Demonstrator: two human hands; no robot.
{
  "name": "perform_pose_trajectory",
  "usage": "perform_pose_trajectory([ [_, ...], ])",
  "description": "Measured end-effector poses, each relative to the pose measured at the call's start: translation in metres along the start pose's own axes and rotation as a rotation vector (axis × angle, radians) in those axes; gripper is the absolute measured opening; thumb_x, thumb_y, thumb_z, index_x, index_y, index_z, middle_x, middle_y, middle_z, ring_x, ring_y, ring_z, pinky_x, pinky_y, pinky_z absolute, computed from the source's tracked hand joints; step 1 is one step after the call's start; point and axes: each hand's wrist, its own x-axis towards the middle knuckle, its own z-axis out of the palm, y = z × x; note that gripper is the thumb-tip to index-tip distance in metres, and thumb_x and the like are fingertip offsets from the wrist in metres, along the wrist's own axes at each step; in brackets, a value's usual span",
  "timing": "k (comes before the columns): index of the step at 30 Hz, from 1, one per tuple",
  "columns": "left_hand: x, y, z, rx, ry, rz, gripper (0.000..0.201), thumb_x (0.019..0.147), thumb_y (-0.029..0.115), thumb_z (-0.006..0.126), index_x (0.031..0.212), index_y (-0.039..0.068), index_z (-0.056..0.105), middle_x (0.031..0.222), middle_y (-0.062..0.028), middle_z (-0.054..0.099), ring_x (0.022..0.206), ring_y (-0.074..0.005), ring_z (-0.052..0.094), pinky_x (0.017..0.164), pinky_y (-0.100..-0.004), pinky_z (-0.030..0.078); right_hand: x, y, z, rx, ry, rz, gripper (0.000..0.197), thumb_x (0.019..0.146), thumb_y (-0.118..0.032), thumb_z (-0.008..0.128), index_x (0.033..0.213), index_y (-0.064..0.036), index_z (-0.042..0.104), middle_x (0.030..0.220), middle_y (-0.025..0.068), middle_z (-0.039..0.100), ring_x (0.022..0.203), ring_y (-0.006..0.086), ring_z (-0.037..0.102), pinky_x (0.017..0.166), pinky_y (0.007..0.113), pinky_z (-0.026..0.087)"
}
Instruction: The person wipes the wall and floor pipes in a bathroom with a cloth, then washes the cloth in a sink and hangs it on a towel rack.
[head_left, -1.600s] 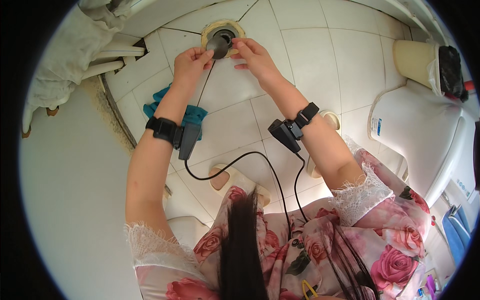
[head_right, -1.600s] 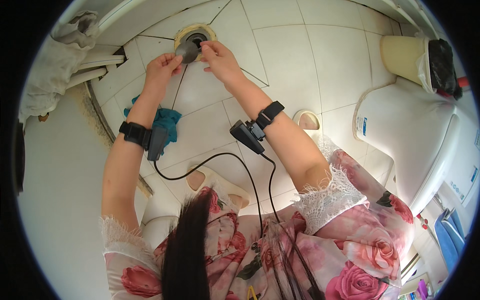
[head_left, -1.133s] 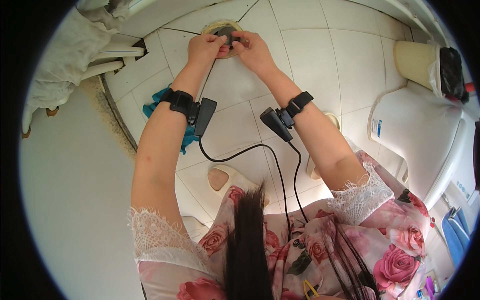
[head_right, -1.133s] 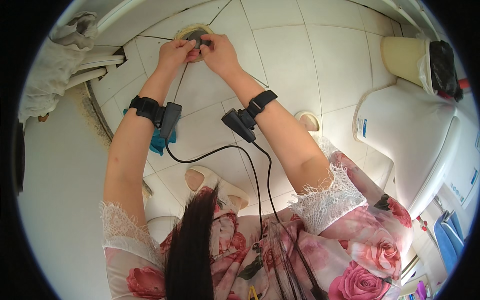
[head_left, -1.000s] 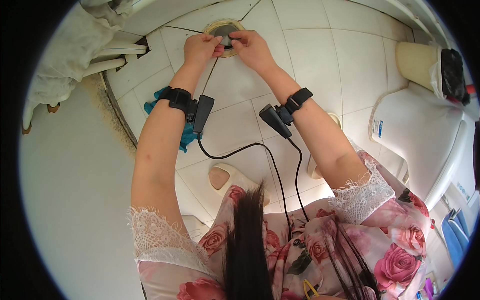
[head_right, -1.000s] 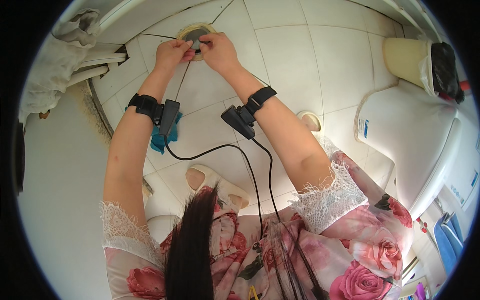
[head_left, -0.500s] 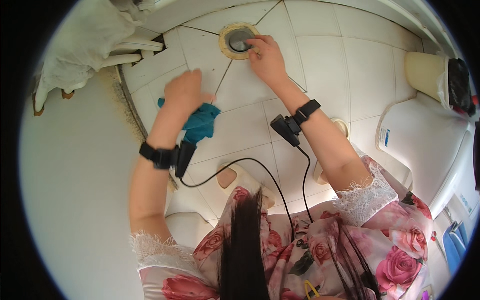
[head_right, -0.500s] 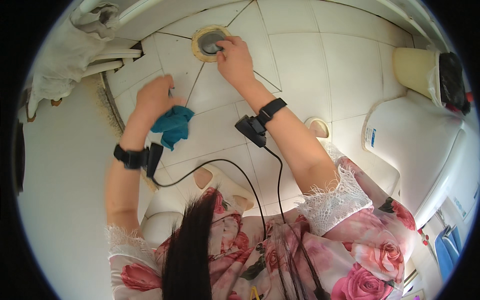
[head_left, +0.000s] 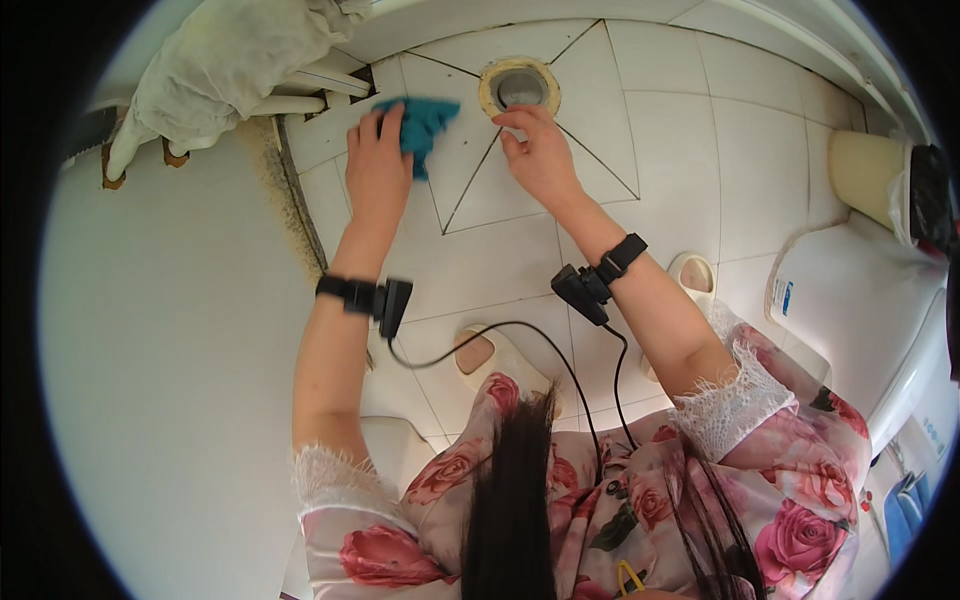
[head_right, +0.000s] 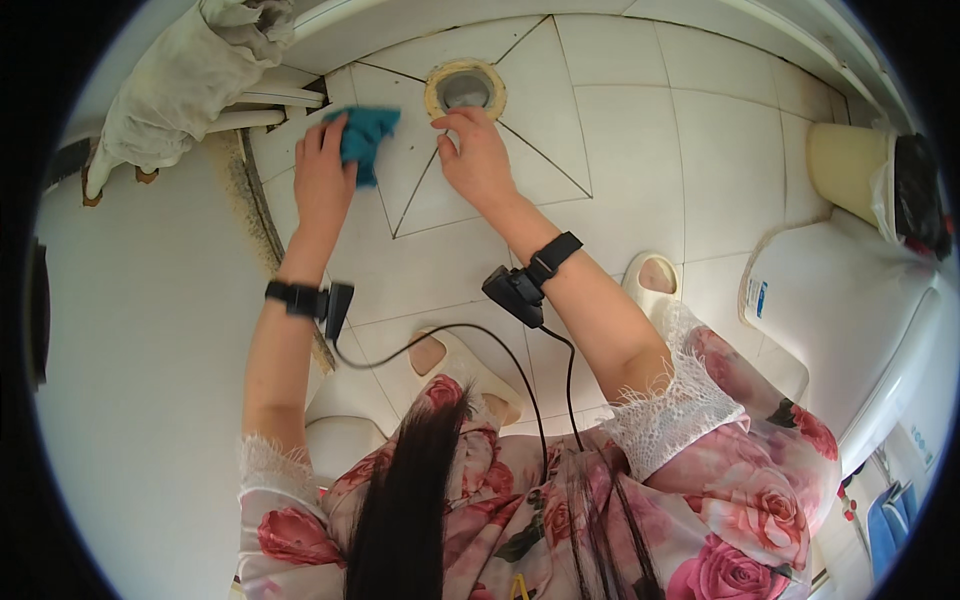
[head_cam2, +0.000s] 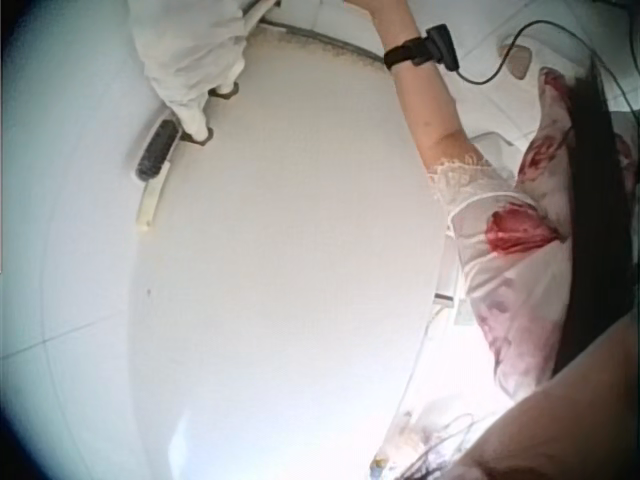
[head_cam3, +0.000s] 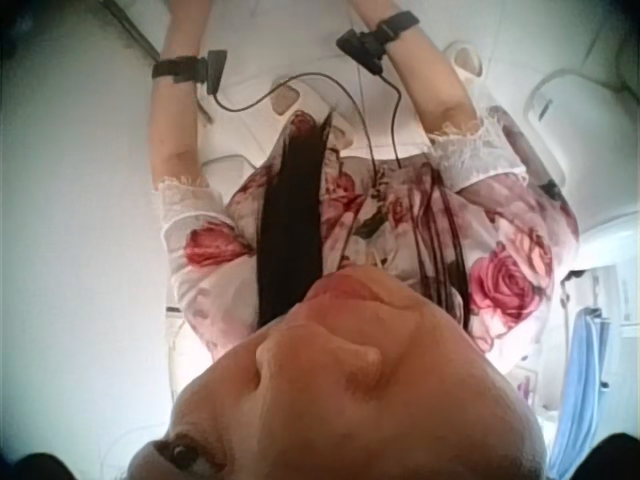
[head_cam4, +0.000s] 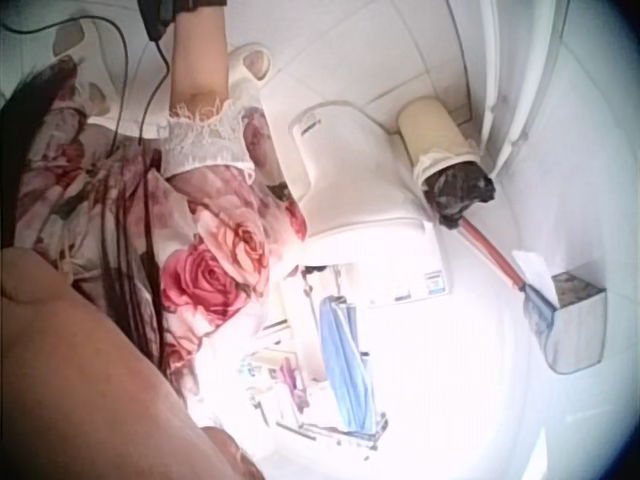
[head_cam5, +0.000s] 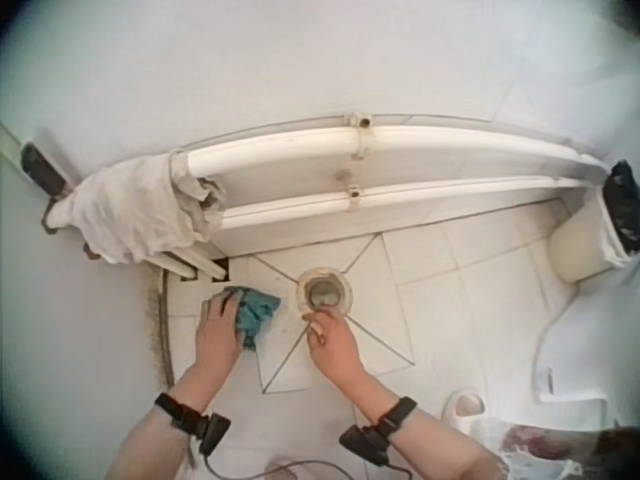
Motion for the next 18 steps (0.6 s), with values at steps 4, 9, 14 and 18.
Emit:
perform_pose_trajectory([
  [4, 0.024, -0.014, 0.063, 0.16, 0.241, -0.046, 0.068, 0.073, 0.021, 0.072, 0.134, 0.008, 0.045, 0.138, -0.019, 0.041, 0.123, -0.0385, 0.041, 0.101, -0.0472, 0.037, 0.0, -0.006, 0.003, -0.112, -0.001, -0.066, 0.019, 0.086, -0.005, 0.057, 0.103, -0.0068, 0.065, 0.117, 0.0102, 0.056, 0.091, 0.0249, 0.061, 0.07, 0.029, 0.053],
  [9, -0.004, 0.031, 0.067, -0.119, -0.14, 0.375, 0.072, 0.068, 0.018, 0.071, 0.135, 0.014, 0.045, 0.141, -0.0134, 0.04, 0.128, -0.0337, 0.039, 0.105, -0.045, 0.033, 0.001, 0.004, -0.016, -0.054, -0.009, 0.029, 0.018, 0.08, -0.006, 0.06, 0.097, -0.0059, 0.066, 0.111, 0.0121, 0.058, 0.102, 0.0317, 0.056, 0.085, 0.037, 0.047],
  [14, 0.033, -0.004, 0.054, 0.173, 0.054, 0.07, 0.069, 0.071, 0.016, 0.071, 0.134, 0.013, 0.045, 0.139, -0.0084, 0.042, 0.125, -0.0298, 0.038, 0.099, -0.0449, 0.032, 0.005, -0.008, -0.014, -0.045, -0.092, -0.009, 0.022, 0.08, -0.006, 0.06, 0.101, -0.0048, 0.065, 0.11, 0.0147, 0.057, 0.103, 0.0334, 0.055, 0.085, 0.038, 0.047],
  [18, 0.039, 0.007, 0.067, 0.155, 0.145, -0.127, 0.06, 0.072, 0.012, 0.066, 0.13, 0.01, 0.05, 0.133, -0.0107, 0.046, 0.116, -0.0314, 0.043, 0.09, -0.0461, 0.038, 0.007, -0.013, -0.006, -0.368, -0.116, -0.294, 0.027, 0.079, -0.007, 0.062, 0.106, -0.0038, 0.062, 0.12, 0.0179, 0.053, 0.113, 0.0349, 0.05, 0.091, 0.04, 0.044],
])
